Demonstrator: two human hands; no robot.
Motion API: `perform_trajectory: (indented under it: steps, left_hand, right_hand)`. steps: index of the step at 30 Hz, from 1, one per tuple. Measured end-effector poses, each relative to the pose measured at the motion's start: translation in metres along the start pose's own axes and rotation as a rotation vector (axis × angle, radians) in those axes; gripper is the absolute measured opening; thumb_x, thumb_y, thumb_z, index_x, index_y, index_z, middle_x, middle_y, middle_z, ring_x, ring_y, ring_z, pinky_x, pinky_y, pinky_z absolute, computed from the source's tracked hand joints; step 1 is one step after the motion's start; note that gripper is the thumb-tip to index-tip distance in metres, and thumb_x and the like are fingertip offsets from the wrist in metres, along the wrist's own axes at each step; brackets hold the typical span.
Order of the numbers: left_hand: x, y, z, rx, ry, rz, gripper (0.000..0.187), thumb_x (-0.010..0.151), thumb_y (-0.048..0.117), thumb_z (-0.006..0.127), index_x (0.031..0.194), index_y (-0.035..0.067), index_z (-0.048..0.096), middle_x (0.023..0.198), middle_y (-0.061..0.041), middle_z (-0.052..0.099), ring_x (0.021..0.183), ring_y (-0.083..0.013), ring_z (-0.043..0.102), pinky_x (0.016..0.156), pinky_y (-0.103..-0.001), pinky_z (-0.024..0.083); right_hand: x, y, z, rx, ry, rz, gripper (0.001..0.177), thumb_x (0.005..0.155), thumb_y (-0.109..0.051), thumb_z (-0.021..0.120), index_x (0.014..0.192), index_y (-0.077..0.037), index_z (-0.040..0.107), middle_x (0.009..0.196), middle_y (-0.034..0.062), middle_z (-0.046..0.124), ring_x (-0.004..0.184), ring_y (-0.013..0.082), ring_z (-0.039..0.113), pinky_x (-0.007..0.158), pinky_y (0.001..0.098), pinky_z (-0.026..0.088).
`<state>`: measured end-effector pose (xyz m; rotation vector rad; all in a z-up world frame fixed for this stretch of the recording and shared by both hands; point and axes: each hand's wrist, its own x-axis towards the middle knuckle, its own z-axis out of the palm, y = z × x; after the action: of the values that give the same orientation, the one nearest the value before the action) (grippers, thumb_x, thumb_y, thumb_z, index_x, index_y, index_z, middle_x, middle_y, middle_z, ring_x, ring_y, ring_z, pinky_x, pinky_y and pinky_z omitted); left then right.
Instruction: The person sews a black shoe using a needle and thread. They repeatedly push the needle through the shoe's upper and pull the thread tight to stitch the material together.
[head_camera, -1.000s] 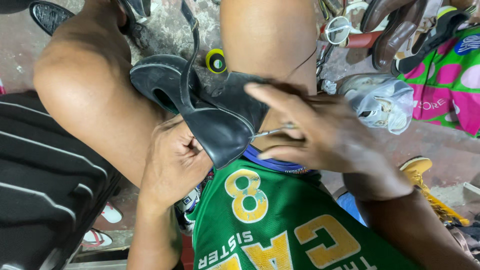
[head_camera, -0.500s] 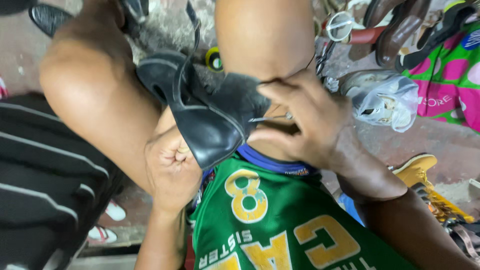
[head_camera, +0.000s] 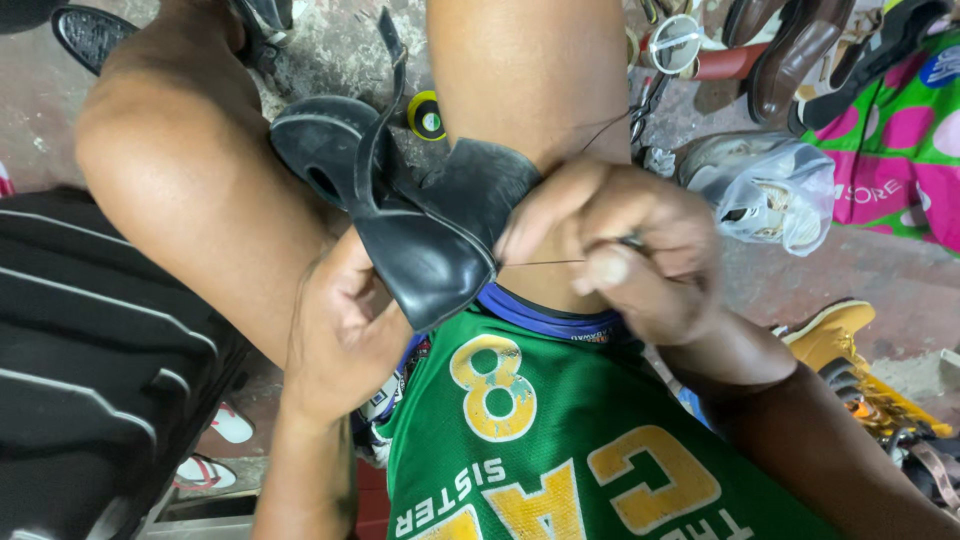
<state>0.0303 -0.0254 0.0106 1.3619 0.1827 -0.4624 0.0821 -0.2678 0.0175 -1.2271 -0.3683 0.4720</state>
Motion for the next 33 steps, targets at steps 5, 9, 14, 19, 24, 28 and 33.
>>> perform_trajectory:
  steps: [5,9,14,19,24,28,33]
  left_hand:
    - [0.006,0.005,0.005,0.166,0.016,0.145,0.012,0.099,0.002,0.067,0.111,0.001,0.065,0.105,-0.004,0.071,0.099,-0.0090,0.065,0.090,-0.027,0.054]
    - [0.008,0.007,-0.004,0.224,0.023,0.039,0.016,0.095,0.012,0.068,0.107,0.002,0.064,0.095,-0.005,0.072,0.089,-0.0101,0.063,0.079,-0.027,0.055]
    - [0.019,-0.003,-0.020,0.411,-0.069,0.180,0.012,0.093,0.013,0.069,0.101,0.004,0.068,0.098,-0.011,0.071,0.092,-0.0186,0.069,0.082,-0.031,0.054]
    - [0.022,-0.016,-0.024,0.306,-0.104,0.060,0.009,0.090,0.010,0.074,0.097,0.004,0.071,0.090,-0.007,0.073,0.082,-0.0160,0.069,0.075,-0.030,0.055]
    - [0.021,-0.019,-0.028,0.298,-0.129,0.165,0.015,0.085,0.007,0.079,0.096,0.002,0.070,0.095,-0.006,0.070,0.086,-0.0137,0.067,0.076,-0.029,0.055]
    - [0.018,-0.030,-0.033,0.157,-0.100,0.047,0.012,0.088,0.003,0.068,0.100,0.001,0.069,0.097,-0.004,0.068,0.087,-0.0109,0.065,0.075,-0.027,0.054]
    - [0.017,-0.040,-0.040,0.227,-0.083,0.131,0.007,0.092,0.002,0.064,0.099,0.000,0.065,0.097,-0.004,0.066,0.088,-0.0111,0.063,0.079,-0.027,0.053]
  right_hand:
    - [0.021,-0.008,0.025,-0.315,0.022,0.093,0.018,0.098,-0.004,0.066,0.084,-0.002,0.055,0.073,0.0088,0.054,0.062,0.0164,0.049,0.056,0.0305,0.040]
    - [0.041,-0.010,0.031,-0.616,-0.095,-0.080,0.021,0.104,-0.007,0.070,0.088,-0.002,0.056,0.077,0.0073,0.059,0.062,0.0139,0.056,0.055,0.0292,0.043]
    - [0.052,-0.004,0.040,-0.609,-0.076,-0.044,0.023,0.102,-0.007,0.069,0.086,-0.003,0.054,0.076,0.0054,0.057,0.056,0.0136,0.051,0.054,0.0293,0.041]
    - [0.042,0.007,0.041,-0.609,-0.050,-0.007,0.024,0.103,-0.007,0.069,0.084,-0.003,0.054,0.075,0.0051,0.057,0.060,0.0122,0.053,0.054,0.0282,0.042]
    - [0.039,0.000,0.028,-0.377,-0.040,0.096,0.026,0.112,-0.020,0.058,0.094,-0.002,0.056,0.093,0.0063,0.058,0.083,0.0114,0.054,0.078,0.0264,0.047]
    - [0.028,-0.013,-0.001,-0.488,0.091,0.049,0.027,0.109,-0.026,0.047,0.109,-0.002,0.059,0.101,0.0070,0.064,0.082,0.0136,0.057,0.080,0.0282,0.047]
    - [0.011,-0.011,-0.015,-0.677,0.224,0.107,0.023,0.102,-0.015,0.055,0.116,-0.002,0.067,0.097,0.0093,0.072,0.067,0.0152,0.063,0.069,0.0281,0.052]
